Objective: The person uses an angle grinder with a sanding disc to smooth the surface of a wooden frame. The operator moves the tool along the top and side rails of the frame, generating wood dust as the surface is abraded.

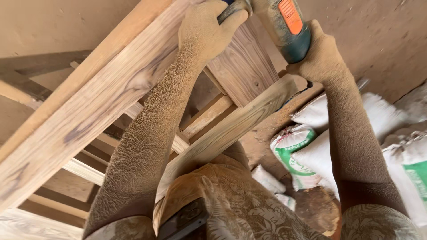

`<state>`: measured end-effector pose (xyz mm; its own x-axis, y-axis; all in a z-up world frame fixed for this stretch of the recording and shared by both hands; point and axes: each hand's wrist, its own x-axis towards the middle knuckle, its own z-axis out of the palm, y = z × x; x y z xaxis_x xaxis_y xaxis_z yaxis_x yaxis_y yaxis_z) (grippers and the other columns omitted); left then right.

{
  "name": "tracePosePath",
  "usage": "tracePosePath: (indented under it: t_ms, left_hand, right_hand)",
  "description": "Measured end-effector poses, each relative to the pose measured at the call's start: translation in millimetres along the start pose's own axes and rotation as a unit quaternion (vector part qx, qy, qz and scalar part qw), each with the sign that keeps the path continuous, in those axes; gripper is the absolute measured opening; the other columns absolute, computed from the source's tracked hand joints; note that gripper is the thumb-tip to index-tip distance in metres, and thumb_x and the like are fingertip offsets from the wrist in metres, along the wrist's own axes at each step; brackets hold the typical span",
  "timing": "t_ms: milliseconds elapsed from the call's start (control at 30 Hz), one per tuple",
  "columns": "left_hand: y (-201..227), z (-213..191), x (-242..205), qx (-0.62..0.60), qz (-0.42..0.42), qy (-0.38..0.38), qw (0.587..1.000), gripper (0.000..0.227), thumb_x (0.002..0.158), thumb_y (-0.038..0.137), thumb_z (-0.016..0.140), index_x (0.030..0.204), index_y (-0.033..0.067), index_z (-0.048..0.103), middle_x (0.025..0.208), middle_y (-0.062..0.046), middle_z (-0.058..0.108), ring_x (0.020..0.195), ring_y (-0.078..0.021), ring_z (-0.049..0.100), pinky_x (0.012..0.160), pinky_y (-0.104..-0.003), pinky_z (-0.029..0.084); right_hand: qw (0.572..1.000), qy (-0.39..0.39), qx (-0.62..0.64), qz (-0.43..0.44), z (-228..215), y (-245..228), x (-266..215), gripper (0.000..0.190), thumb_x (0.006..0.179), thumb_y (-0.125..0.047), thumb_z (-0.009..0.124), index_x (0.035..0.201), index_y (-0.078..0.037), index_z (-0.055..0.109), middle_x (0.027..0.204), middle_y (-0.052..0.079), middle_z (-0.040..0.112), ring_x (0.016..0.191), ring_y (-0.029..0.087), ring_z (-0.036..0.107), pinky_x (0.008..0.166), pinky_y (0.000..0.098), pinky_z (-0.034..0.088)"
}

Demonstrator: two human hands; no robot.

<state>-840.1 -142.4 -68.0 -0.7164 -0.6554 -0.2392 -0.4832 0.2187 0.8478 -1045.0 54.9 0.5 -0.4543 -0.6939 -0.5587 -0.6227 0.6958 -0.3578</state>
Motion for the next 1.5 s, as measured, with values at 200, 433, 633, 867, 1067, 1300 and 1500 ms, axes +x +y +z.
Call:
tracePosePath:
  t_ms: [200,433,633,867,1067,1300,1500]
  left_hand:
    - [-23.4,-43.1,-84.8,0.014,-0.071,-0.059,0.996,0.04,0.101,0.049,0.071,0.088,0.012,0.078,0.066,-0.001,0.064,0.056,-0.0136,0.054,0.053,-0.036,0.043]
    - [-48.8,-118.4,-167.5,-0.135,-0.221,0.035,0.965,0.03,0.107,0.03,0.071,0.12,0.004,0.076,0.073,-0.001,0.065,0.058,-0.0067,0.053,0.049,-0.024,0.043]
    - [-20.4,-63.3,-104.8,-0.097,-0.192,-0.023,0.976,0.03,0.103,0.033,0.073,0.113,0.0041,0.075,0.083,-0.005,0.07,0.066,-0.0117,0.063,0.056,-0.028,0.05]
    - [39.7,52.7,-148.2,-0.037,-0.124,-0.131,0.983,0.043,0.093,0.053,0.064,0.116,0.0186,0.075,0.097,-0.009,0.079,0.085,-0.022,0.076,0.075,-0.039,0.061]
    - [52.5,114.9,-179.6,0.052,-0.074,-0.207,0.974,0.046,0.093,0.064,0.057,0.1,0.021,0.072,0.082,-0.003,0.076,0.078,-0.0211,0.074,0.075,-0.042,0.056]
    - [0.9,67.4,-283.7,0.01,-0.133,-0.176,0.975,0.045,0.09,0.065,0.057,0.102,0.0253,0.074,0.085,-0.002,0.078,0.082,-0.0207,0.077,0.079,-0.041,0.059]
    - [-71.3,-13.1,-446.2,-0.015,-0.137,-0.026,0.99,0.045,0.085,0.064,0.065,0.108,0.0271,0.077,0.095,-0.004,0.078,0.09,-0.0259,0.075,0.082,-0.043,0.057]
  right_hand:
    - [0.997,-0.061,0.002,-0.053,36.9,-48.0,-37.2,0.082,0.067,-0.016,0.086,0.138,-0.004,0.047,0.106,0.025,0.072,0.093,0.037,0.074,0.082,0.0478,0.062]
    - [0.966,-0.223,-0.087,-0.096,81.0,-130.4,-15.4,0.079,0.071,-0.015,0.082,0.137,-0.007,0.04,0.101,0.021,0.072,0.086,0.037,0.073,0.074,0.0481,0.062]
    - [0.991,-0.08,-0.002,-0.112,42.8,-62.7,-23.5,0.083,0.07,-0.015,0.085,0.14,-0.003,0.042,0.106,0.028,0.071,0.092,0.043,0.073,0.08,0.0491,0.061]
    - [0.999,-0.038,0.021,0.023,58.6,66.1,-136.0,0.09,0.06,-0.01,0.086,0.14,0.002,0.047,0.109,0.033,0.07,0.105,0.047,0.07,0.089,0.0488,0.057]
    - [0.995,-0.003,0.048,0.093,109.5,121.2,-222.3,0.085,0.061,-0.015,0.09,0.132,0.004,0.049,0.108,0.029,0.073,0.108,0.04,0.072,0.092,0.0449,0.057]
    - [0.994,-0.043,0.061,0.079,179.1,74.3,-270.7,0.09,0.058,-0.013,0.089,0.136,0.0,0.047,0.108,0.023,0.072,0.101,0.035,0.072,0.092,0.0427,0.058]
    - [0.998,-0.065,-0.02,-0.01,259.0,-37.0,-325.1,0.091,0.057,-0.014,0.091,0.137,-0.002,0.049,0.109,0.025,0.072,0.103,0.036,0.071,0.091,0.0442,0.057]
